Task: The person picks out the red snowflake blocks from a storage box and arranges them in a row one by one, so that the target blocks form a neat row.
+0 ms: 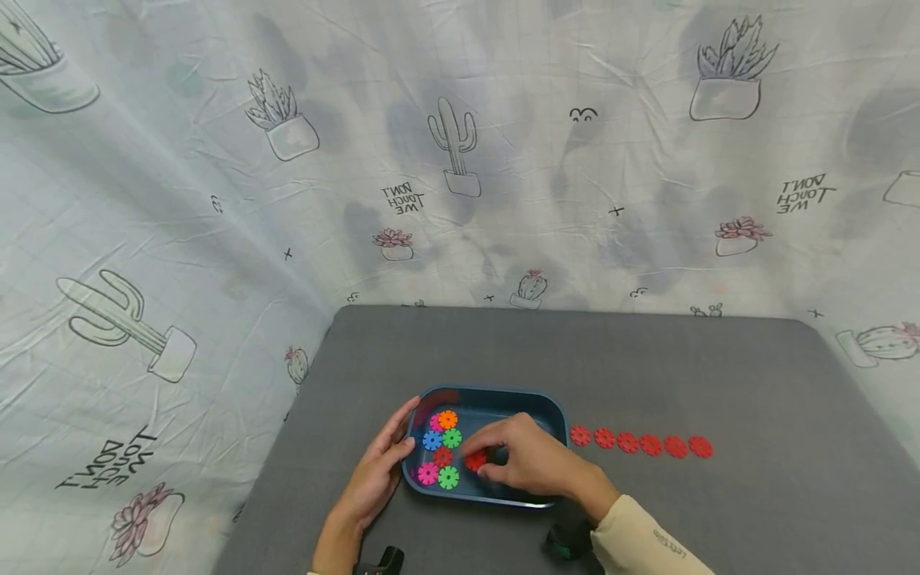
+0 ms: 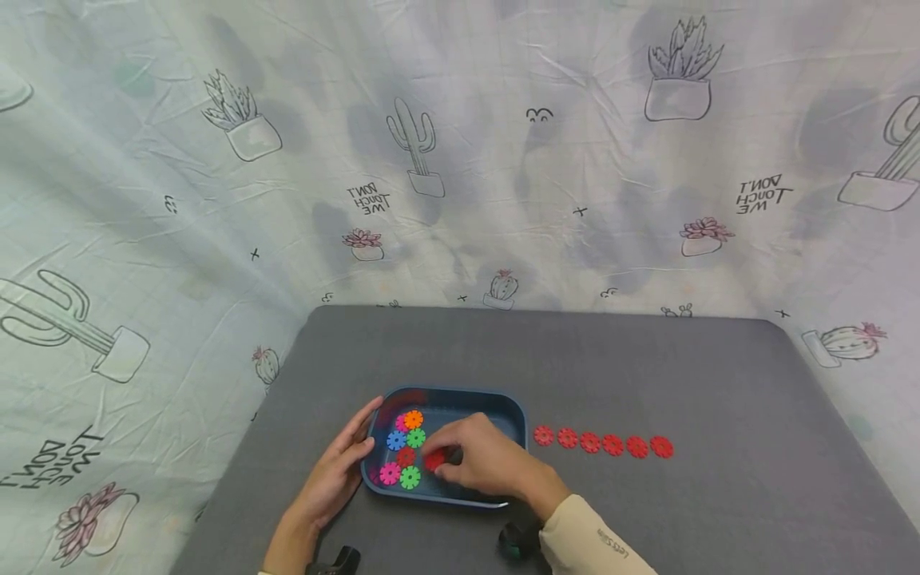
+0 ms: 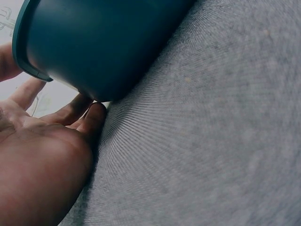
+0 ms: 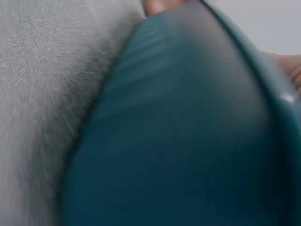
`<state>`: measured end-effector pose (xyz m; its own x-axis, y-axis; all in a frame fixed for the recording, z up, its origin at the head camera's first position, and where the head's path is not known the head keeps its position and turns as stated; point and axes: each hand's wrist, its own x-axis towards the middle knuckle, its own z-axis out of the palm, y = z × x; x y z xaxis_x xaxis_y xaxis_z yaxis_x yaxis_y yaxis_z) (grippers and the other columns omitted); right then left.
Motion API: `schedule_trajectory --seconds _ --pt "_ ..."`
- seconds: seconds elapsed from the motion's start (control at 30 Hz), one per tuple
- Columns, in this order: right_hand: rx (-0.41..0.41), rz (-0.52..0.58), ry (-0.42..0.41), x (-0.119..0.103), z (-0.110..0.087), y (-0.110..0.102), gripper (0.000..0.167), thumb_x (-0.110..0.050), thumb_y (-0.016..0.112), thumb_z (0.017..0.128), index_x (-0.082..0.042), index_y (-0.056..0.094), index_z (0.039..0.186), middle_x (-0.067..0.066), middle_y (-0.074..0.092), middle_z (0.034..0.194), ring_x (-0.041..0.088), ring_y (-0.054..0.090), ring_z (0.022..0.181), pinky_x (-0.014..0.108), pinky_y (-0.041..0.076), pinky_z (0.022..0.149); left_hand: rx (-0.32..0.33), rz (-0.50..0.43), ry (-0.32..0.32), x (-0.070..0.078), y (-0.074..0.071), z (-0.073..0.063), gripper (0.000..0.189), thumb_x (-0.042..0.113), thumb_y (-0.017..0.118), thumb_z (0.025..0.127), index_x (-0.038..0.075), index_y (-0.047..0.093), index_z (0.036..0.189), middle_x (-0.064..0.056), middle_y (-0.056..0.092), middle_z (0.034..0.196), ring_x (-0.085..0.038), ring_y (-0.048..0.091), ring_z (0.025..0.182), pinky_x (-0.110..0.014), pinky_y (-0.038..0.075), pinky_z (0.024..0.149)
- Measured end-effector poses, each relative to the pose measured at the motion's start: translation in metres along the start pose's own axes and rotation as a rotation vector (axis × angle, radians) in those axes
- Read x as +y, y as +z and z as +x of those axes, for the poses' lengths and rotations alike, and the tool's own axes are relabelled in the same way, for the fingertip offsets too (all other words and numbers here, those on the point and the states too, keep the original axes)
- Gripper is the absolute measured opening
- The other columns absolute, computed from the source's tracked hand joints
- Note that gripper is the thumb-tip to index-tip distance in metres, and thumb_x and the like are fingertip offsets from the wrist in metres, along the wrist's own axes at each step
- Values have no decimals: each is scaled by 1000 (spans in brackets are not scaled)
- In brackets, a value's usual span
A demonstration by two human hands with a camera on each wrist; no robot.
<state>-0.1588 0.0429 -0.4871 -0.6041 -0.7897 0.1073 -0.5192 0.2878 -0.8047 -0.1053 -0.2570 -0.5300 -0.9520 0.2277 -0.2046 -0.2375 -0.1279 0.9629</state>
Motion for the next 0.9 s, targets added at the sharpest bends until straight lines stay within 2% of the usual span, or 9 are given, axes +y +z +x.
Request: schedule_trajectory --seconds 0.23,0.4,0.63,0.73,0.9 --pt "182 71 15 0 -44 -27 31 -12 86 95 -25 83 123 -6 81 123 5 75 103 40 65 87 -2 -4 -1 -1 2 0 60 14 45 117 29 31 174 -4 11 184 -32 9 169 -16 40 113" --pt "342 40 43 3 -83 -44 30 -17 90 93 -24 84 122 -4 82 120 6 77 99 32 64 84 -4 4 9 -2 2 1 61 12 44 117 27 31 174 -5 11 184 -32 4 170 -11 37 112" --pt "531 -61 120 13 -136 -69 35 -8 93 86 -16 85 119 -2 83 119 1 77 106 16 60 87 7 11 11 -1 1 1 60 13 45 117 28 32 174 -3 12 184 -31 4 170 -10 37 112" --pt "599 -98 169 19 -159 -79 37 -3 92 86 -16 85 120 -2 83 118 -3 75 107 14 59 87 8 3 7 0 1 0 60 13 46 117 28 31 174 -3 12 184 -30 5 170 -12 38 113" --pt "678 -153 258 28 -198 -96 37 1 90 86 -11 84 121 -9 84 115 -9 73 104 10 56 87 4 -5 4 1 1 -1 60 14 46 117 27 31 174 -4 12 184 -30 7 169 -13 39 113"
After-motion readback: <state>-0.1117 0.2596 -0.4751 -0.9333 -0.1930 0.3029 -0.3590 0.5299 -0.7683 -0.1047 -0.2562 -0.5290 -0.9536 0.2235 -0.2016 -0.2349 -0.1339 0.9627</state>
